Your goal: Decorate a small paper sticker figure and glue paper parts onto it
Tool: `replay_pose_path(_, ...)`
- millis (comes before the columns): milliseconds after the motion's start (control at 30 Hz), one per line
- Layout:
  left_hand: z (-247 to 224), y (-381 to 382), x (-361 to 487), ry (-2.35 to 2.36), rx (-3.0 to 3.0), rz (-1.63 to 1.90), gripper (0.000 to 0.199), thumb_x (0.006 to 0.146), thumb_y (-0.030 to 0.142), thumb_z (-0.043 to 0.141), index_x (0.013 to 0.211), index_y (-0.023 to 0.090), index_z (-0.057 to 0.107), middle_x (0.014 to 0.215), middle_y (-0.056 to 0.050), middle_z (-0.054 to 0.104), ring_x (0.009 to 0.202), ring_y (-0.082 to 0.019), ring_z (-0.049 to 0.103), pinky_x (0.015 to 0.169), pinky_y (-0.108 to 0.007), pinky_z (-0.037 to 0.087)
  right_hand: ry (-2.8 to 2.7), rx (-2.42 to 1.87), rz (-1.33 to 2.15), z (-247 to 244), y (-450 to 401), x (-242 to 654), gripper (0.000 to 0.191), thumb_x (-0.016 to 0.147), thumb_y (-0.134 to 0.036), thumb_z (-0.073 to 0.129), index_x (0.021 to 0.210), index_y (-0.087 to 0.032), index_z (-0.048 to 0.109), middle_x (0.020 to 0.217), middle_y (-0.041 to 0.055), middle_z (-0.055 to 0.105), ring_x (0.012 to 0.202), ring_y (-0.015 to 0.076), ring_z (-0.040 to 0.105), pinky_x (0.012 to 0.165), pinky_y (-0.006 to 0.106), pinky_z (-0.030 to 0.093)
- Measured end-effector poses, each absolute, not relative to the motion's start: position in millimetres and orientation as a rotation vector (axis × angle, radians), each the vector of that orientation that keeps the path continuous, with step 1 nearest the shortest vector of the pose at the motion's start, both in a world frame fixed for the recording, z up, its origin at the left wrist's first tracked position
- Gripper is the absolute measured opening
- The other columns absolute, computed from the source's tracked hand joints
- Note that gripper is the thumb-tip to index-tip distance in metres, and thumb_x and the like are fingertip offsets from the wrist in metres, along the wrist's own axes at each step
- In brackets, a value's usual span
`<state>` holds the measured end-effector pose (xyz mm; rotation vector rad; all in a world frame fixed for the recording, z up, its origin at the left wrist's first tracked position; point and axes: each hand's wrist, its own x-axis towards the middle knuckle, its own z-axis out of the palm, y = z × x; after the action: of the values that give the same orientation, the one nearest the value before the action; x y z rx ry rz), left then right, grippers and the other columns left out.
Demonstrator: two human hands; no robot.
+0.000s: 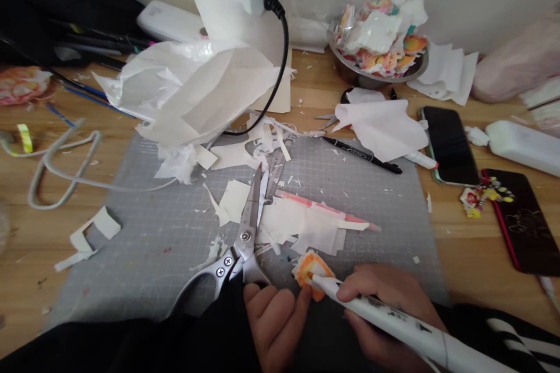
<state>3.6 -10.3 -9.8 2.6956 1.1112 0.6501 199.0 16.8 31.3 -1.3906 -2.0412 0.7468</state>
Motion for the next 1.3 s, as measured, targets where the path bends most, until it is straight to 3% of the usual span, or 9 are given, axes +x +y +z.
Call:
replay_pose_path(367, -9, -9, 0, 1.063, 2.695, 0.609, 0.028, 0.089, 0.007, 0.039, 0.109, 0.009, 0.059, 0.065, 0.003, 0.057, 0.057, -0.011, 0.051, 0.054, -0.028, 0.033, -1.978, -1.478, 0.535, 30, 20, 202, 0.018, 0.06, -0.01, 0.051, 0.069, -0.025, 0.056, 0.05, -0.0091, 0.063, 0.039, 0.0076, 0.057, 0.041, 0.016, 0.045)
replay_pose_path(667, -9, -10, 1, 1.065, 2.694, 0.572, 0.025, 0.092, 0.01, 0.038, 0.109, 0.009, 0.056, 0.061, 0.004, 0.056, 0.053, -0.011, 0.049, 0.051, -0.03, 0.028, -2.022, -1.382, 0.798, 18, -1, 204, 0.007, 0.074, -0.022, 0.051, 0.073, -0.026, 0.056, 0.053, -0.0021, 0.061, 0.047, 0.014, 0.056, 0.051, 0.027, 0.043)
replay_pose_path(1033, -11, -8, 0, 1.047, 2.698, 0.621, 0.025, 0.091, 0.013, 0.04, 0.108, 0.009, 0.057, 0.061, 0.004, 0.056, 0.054, -0.01, 0.05, 0.05, -0.027, 0.032, -2.058, -1.228, 0.662, 26, 18, 199, 0.008, 0.071, -0.016, 0.055, 0.07, -0.023, 0.052, 0.046, -0.0057, 0.055, 0.037, 0.0083, 0.05, 0.039, 0.021, 0.036)
replay_pose_path(1300, -11, -10, 1, 1.069, 2.681, 0.624, 0.027, 0.093, 0.01, 0.036, 0.108, 0.009, 0.058, 0.063, 0.003, 0.058, 0.054, -0.011, 0.05, 0.052, -0.029, 0.032, -2.004, -1.358, 0.567, 22, 17, 204, 0.015, 0.064, -0.011, 0.052, 0.071, -0.024, 0.054, 0.05, -0.0057, 0.062, 0.041, 0.0109, 0.057, 0.043, 0.021, 0.044)
